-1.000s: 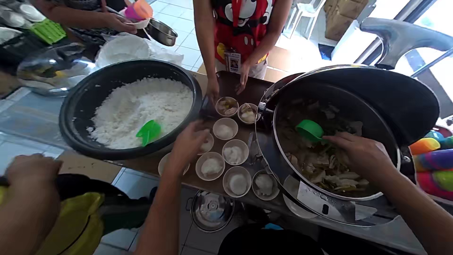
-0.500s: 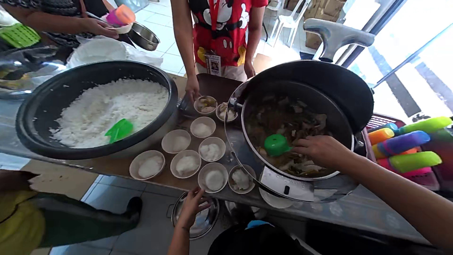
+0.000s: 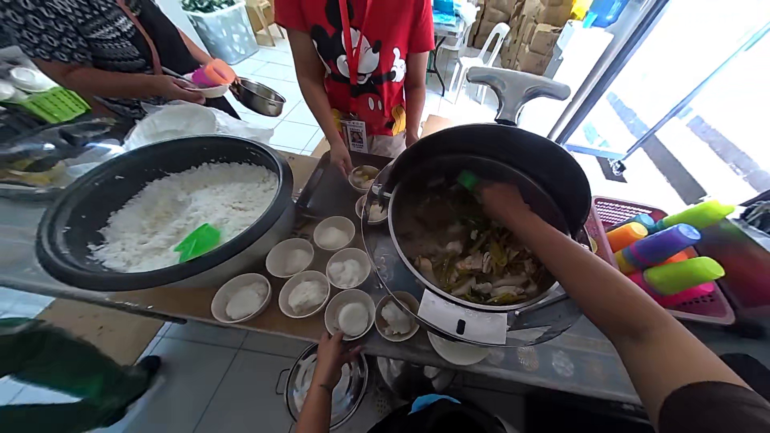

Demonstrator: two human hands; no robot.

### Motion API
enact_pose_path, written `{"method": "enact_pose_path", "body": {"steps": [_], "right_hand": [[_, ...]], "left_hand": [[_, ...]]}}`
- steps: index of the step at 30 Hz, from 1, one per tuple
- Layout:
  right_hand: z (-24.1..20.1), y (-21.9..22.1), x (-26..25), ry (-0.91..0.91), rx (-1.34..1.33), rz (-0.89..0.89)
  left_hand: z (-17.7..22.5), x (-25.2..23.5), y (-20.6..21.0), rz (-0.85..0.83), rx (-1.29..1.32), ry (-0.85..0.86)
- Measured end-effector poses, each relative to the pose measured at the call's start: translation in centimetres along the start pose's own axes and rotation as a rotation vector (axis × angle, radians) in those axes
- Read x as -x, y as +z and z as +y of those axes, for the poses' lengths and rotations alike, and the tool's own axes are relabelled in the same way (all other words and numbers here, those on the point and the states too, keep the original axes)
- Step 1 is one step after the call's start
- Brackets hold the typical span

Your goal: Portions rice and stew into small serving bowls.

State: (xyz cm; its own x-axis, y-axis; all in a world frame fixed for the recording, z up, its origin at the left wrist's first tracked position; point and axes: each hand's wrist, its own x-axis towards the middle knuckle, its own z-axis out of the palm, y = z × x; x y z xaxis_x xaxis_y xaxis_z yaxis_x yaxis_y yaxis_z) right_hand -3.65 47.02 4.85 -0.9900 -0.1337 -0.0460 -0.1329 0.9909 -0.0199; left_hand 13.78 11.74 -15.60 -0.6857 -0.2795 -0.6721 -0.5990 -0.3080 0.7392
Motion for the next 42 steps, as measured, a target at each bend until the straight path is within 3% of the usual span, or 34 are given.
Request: {"method": "enact_pose_path", "body": {"steps": [5,10,16,20,27,32,35,38,42], "right_hand": [[1.4,-3.1,1.5,-0.105,-0.019,0.039],[3.7,-4.2,2.5,0.128,0.088,-0.027],[2.5,-1.4,1.3,0.18,-0.005,-0.107],[2.1,0.1,0.3,0.1,-0.147,-0.076],[3.5,0.2,1.1,0.09,-0.66,-0.152],[2.7,-1.2,3.3,-0.136,-0.667,-0.222],[1.6,-1.1,3.3,-0.174,-0.705,-0.251],[-1.0,-0.4,3.3,-0.2,-0.593,-0.215],[-5.0,-0.5,3.8,-0.221,-0.174,-0.109]], "left_hand": [[-0.4,0.0,-0.6,0.006,0.054,-0.034],[-0.8,1.1,-1.4,0.022,0.07,-0.023],[-0.6,3.4,-2.2,0.018,0.079,0.006],[-0.5,4.3,-3.0,0.012,0.086,0.024],[0.2,6.7,-4.9,-0.012,0.096,0.085],[1.1,8.4,-6.6,-0.02,0.129,0.148],[1.6,9.1,-7.4,-0.036,0.144,0.171],[2.2,9.7,-7.9,-0.058,0.152,0.198],[3.1,10.6,-8.2,-0.096,0.171,0.238]]}}
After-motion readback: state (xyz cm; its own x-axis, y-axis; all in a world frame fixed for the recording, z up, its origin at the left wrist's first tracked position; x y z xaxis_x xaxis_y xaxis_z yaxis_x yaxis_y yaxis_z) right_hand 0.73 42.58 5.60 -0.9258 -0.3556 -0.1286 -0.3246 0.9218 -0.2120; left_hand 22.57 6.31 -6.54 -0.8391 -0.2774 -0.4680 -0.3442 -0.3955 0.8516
